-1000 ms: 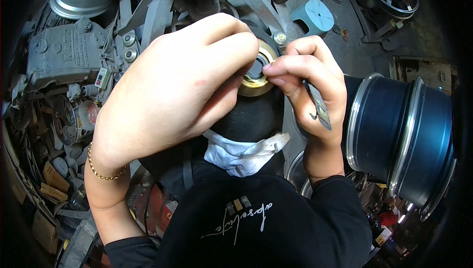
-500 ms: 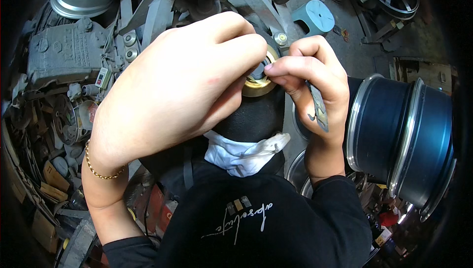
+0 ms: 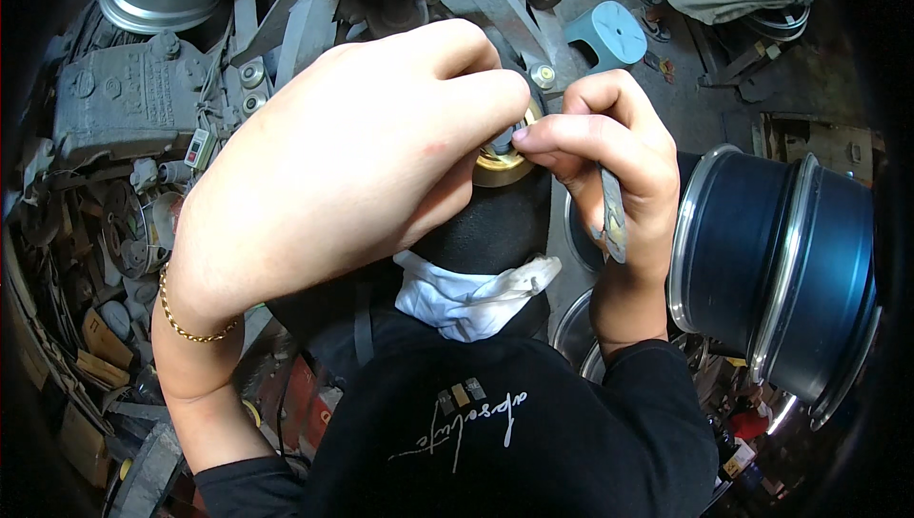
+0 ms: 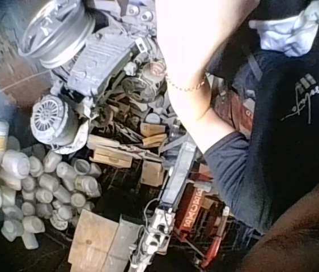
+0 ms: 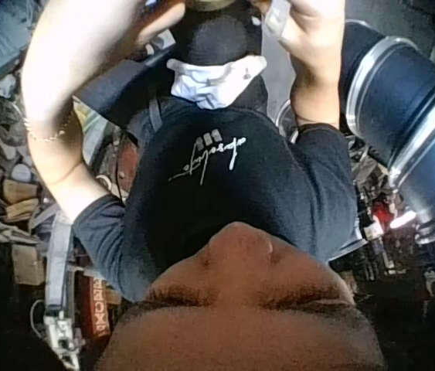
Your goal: The person cleans a small gold-colored metal hub with a white cloth. They then apply a strip of yellow masking tape around the inner rim of the hub, using a metal tool to press the tape into place and trim the edges. The person works on a single hub throughout the clip.
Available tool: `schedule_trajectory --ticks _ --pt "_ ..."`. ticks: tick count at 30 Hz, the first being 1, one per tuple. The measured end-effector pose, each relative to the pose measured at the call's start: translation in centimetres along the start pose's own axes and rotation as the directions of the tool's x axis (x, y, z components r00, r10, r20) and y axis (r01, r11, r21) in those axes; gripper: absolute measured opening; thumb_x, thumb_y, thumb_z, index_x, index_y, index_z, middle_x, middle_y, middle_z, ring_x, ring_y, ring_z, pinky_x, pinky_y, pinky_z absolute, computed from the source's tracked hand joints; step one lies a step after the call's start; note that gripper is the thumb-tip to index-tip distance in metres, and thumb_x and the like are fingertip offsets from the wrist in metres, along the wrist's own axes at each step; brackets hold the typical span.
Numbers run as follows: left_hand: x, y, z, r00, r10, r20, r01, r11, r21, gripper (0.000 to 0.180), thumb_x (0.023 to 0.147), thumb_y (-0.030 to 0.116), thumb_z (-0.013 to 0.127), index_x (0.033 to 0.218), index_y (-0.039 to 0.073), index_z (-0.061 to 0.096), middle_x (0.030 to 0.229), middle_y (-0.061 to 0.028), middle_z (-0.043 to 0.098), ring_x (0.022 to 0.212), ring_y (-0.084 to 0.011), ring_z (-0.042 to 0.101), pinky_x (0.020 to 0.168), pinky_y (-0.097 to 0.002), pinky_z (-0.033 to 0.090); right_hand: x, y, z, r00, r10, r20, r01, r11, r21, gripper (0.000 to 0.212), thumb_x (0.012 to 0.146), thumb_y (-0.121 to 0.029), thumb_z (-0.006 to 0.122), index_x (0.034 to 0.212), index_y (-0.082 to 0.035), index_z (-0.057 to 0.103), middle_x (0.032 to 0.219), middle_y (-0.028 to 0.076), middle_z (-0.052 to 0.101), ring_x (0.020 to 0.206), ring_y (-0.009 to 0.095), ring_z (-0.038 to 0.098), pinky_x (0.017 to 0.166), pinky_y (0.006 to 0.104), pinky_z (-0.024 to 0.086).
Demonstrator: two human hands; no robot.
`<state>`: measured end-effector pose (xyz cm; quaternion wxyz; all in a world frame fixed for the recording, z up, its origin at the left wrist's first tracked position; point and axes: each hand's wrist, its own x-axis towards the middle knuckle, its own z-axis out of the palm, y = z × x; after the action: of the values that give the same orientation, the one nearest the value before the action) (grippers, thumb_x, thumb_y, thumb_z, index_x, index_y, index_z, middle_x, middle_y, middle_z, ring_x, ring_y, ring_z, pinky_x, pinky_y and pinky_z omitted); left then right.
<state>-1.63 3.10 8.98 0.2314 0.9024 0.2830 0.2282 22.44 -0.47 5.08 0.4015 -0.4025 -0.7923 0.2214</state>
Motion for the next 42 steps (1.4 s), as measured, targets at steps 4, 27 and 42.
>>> schedule_trajectory --ticks 4,27,42 --pt "-0.08 0.04 0.01 1.0 -0.009 -0.002 0.009 1.0 -0.001 0.023 0.078 -0.004 0.072 0.095 0.001 0.058 0.116 -0.0166 0.065 0.089 -0.0381 0.067 0.074 -0.0414 0.056 0.08 -0.12 -0.21 1.0 0.025 0.019 -0.025 1.0 0.007 0.028 0.076 -0.001 0.081 0.102 -0.012 0.081 0.086 0.006 0.054 0.076 0.02 0.059 0.067 0.0288 0.048" --pt "0.01 0.03 -0.04 1.0 -0.006 -0.006 0.006 1.0 -0.028 0.018 0.076 -0.002 0.069 0.091 0.0 0.059 0.115 -0.0177 0.064 0.087 -0.0364 0.069 0.075 -0.0394 0.057 0.23 -0.03 -0.83 0.999 0.025 0.039 -0.025 1.0 -0.004 0.037 0.074 0.001 0.079 0.105 -0.017 0.085 0.084 0.003 0.053 0.071 0.015 0.057 0.061 0.027 0.046" --pt "0.05 0.26 0.21 0.999 -0.035 -0.033 0.034 0.999 -0.031 0.023 0.082 0.009 0.079 0.088 0.0 0.058 0.112 -0.0157 0.065 0.088 -0.0332 0.068 0.076 -0.0375 0.055 0.11 0.04 -0.61 0.999 0.035 0.034 -0.035 0.999 0.022 0.038 0.072 0.002 0.079 0.105 -0.016 0.083 0.084 0.004 0.053 0.073 0.017 0.058 0.063 0.0288 0.047"
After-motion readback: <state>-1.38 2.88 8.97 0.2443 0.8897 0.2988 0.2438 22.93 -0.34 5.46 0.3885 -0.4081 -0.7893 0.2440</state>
